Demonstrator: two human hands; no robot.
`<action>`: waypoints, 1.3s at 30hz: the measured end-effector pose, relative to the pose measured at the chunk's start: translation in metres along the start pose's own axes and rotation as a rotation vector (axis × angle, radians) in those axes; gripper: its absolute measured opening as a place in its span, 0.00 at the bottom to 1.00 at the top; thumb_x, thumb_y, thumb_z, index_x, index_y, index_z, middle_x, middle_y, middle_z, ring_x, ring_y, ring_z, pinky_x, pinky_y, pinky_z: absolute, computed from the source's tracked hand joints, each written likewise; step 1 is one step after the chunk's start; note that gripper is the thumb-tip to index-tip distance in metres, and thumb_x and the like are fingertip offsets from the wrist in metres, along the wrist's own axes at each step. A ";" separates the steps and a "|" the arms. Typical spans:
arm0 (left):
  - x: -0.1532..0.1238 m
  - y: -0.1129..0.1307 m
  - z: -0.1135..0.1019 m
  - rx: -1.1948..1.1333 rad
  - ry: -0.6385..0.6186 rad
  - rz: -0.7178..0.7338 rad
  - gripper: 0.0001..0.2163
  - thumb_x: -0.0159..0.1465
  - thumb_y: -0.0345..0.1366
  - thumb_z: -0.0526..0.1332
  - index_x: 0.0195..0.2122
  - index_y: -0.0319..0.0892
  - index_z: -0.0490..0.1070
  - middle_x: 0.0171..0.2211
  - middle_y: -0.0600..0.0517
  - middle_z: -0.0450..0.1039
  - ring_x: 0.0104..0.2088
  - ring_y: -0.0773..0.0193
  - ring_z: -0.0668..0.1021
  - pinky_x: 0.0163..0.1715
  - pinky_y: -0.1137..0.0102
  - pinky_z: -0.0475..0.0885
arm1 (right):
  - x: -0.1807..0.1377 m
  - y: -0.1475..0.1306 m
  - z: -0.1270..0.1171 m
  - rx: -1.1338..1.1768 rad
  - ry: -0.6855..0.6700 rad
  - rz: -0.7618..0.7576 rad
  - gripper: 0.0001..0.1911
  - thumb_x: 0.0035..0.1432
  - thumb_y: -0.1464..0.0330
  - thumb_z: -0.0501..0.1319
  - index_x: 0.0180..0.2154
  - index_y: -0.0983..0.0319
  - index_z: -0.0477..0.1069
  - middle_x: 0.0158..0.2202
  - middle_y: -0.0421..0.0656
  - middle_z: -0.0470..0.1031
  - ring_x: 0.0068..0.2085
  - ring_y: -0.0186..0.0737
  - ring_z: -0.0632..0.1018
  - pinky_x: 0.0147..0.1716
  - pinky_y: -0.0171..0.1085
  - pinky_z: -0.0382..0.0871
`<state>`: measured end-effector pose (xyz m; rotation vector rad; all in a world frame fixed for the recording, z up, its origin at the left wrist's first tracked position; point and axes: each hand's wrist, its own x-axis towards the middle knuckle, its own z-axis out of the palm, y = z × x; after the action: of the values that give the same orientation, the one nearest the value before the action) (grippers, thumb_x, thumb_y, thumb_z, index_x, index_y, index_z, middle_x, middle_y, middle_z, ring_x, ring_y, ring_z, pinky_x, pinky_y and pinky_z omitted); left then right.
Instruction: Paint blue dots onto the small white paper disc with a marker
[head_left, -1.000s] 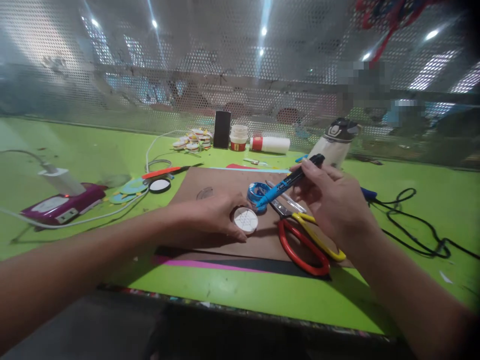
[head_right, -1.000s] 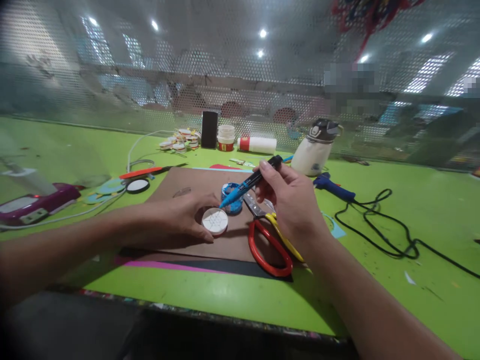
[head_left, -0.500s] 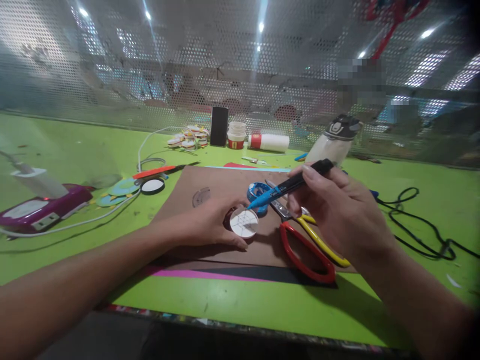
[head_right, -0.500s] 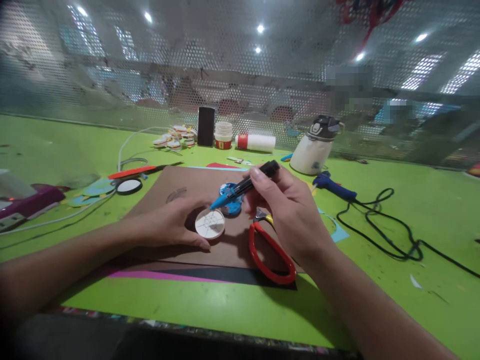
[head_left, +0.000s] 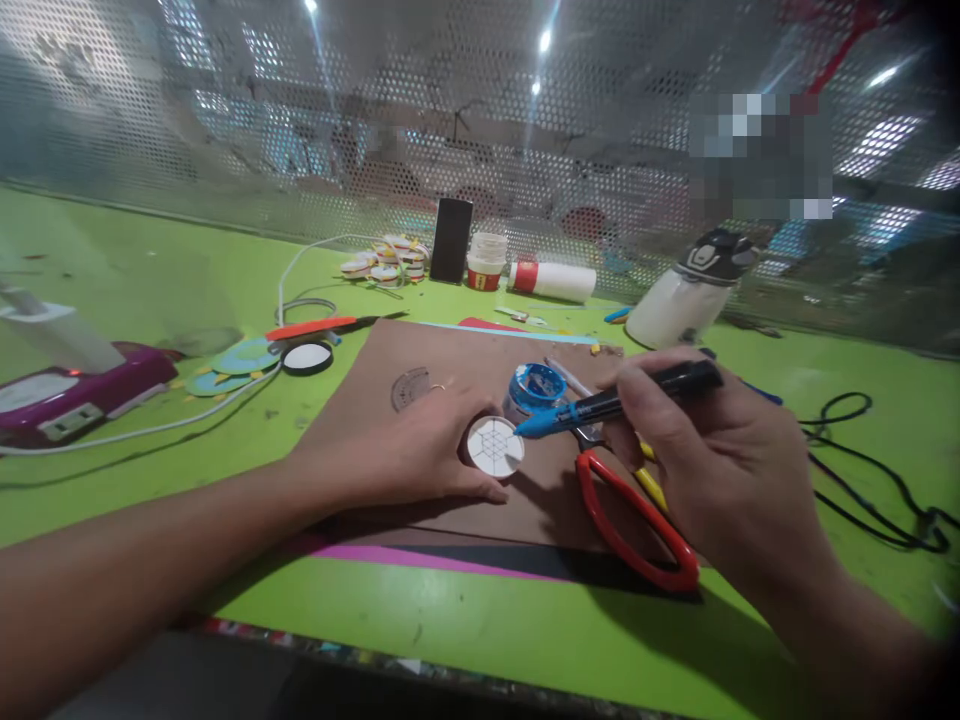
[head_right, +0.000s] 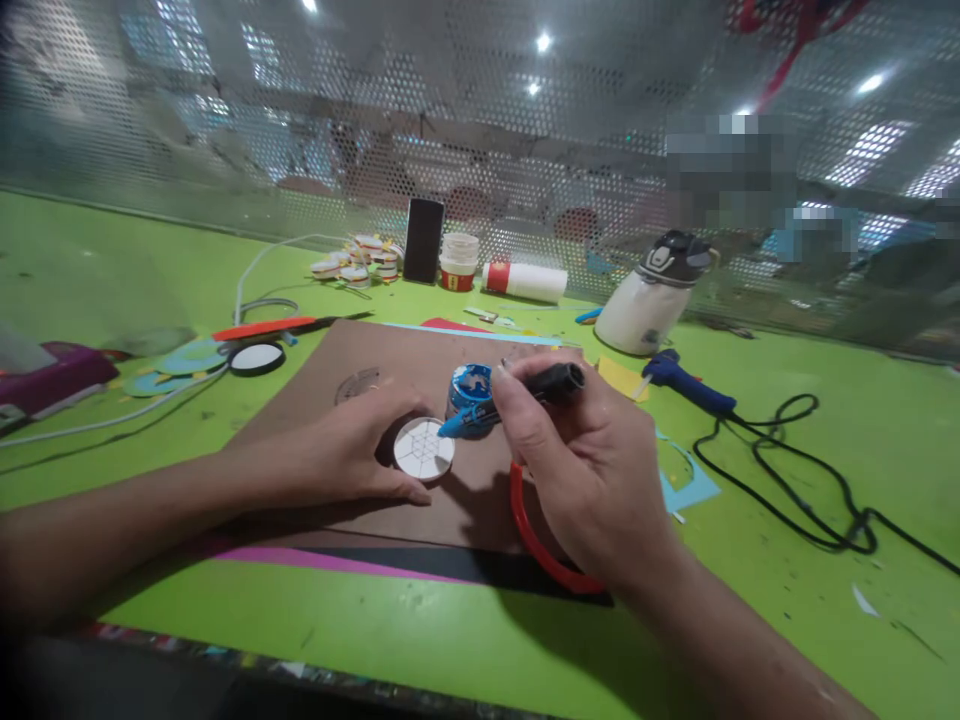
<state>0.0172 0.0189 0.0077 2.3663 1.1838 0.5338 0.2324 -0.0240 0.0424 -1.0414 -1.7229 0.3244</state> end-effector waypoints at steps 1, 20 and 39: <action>0.000 0.000 0.000 0.000 0.000 0.005 0.27 0.49 0.49 0.74 0.46 0.43 0.70 0.45 0.48 0.72 0.45 0.52 0.74 0.43 0.62 0.68 | 0.000 0.000 0.000 -0.034 0.010 -0.023 0.09 0.65 0.60 0.60 0.33 0.56 0.72 0.22 0.37 0.68 0.21 0.33 0.68 0.25 0.37 0.65; -0.004 0.005 0.003 0.076 0.011 -0.025 0.23 0.52 0.49 0.72 0.41 0.42 0.68 0.44 0.47 0.71 0.43 0.51 0.74 0.40 0.62 0.68 | -0.006 0.008 0.006 -0.188 -0.033 -0.174 0.05 0.64 0.63 0.61 0.36 0.57 0.73 0.34 0.42 0.76 0.36 0.41 0.75 0.40 0.44 0.66; -0.005 0.008 0.002 -0.011 0.043 0.023 0.22 0.53 0.46 0.71 0.45 0.44 0.70 0.43 0.49 0.74 0.43 0.53 0.75 0.43 0.62 0.70 | -0.007 0.012 0.006 -0.194 -0.065 -0.172 0.04 0.64 0.65 0.61 0.38 0.57 0.73 0.34 0.41 0.76 0.35 0.40 0.75 0.39 0.43 0.66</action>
<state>0.0203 0.0097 0.0093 2.3733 1.1701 0.5998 0.2336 -0.0206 0.0281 -1.0213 -1.9172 0.0836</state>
